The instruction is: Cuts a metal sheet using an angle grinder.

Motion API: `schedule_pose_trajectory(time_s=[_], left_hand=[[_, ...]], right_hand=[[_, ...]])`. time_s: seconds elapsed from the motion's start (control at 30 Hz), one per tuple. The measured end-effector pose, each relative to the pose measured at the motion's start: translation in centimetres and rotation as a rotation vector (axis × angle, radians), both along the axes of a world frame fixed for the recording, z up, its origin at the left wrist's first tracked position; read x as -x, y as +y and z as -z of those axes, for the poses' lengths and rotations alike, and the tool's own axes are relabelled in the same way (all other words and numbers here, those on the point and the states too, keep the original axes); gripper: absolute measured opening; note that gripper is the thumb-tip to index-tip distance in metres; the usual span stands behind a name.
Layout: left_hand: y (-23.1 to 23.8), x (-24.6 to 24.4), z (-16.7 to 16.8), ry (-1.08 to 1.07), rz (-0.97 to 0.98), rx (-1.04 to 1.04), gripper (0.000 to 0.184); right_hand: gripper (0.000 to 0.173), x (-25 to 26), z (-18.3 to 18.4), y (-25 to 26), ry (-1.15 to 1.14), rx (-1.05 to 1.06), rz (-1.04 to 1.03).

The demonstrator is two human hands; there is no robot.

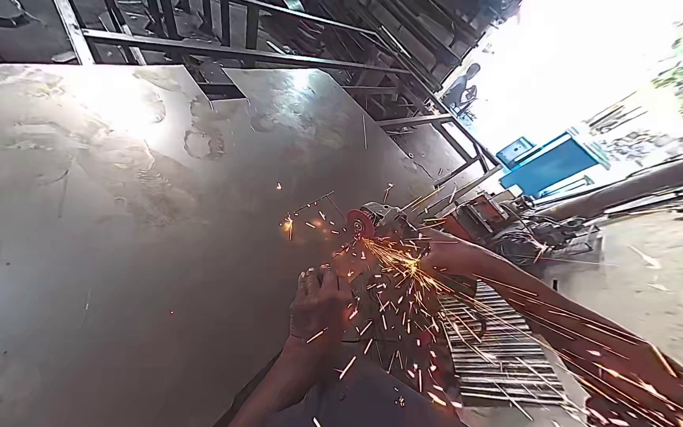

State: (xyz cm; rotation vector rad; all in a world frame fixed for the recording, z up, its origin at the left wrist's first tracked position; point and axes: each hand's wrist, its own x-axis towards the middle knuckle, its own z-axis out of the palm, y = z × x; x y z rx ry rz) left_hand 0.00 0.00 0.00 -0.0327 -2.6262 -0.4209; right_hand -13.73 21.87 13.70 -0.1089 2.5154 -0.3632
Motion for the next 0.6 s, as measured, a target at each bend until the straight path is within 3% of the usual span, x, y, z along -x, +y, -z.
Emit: schedule_pose_trajectory(time_s=[0.17, 0.27, 0.47, 0.6], left_hand=[[0.0, -0.1, 0.1, -0.008, 0.002, 0.061, 0.019], [-0.1, 0.0, 0.1, -0.002, 0.014, 0.066, 0.015], [-0.5, -0.4, -0.5, -0.052, 0.069, 0.086, 0.018], [-2.0, -2.4, -2.3, -0.212, 0.15, 0.068, 0.041]], right_hand=[[0.086, -0.1, 1.2, 1.5, -0.054, 0.179, 0.142], [0.085, -1.1, 0.9, 2.2, -0.02, 0.257, 0.192], [0.083, -4.8, 2.5, 3.7, 0.202, 0.625, 0.423], [0.08, -7.6, 5.0, 3.8, 0.261, 0.944, 0.531]])
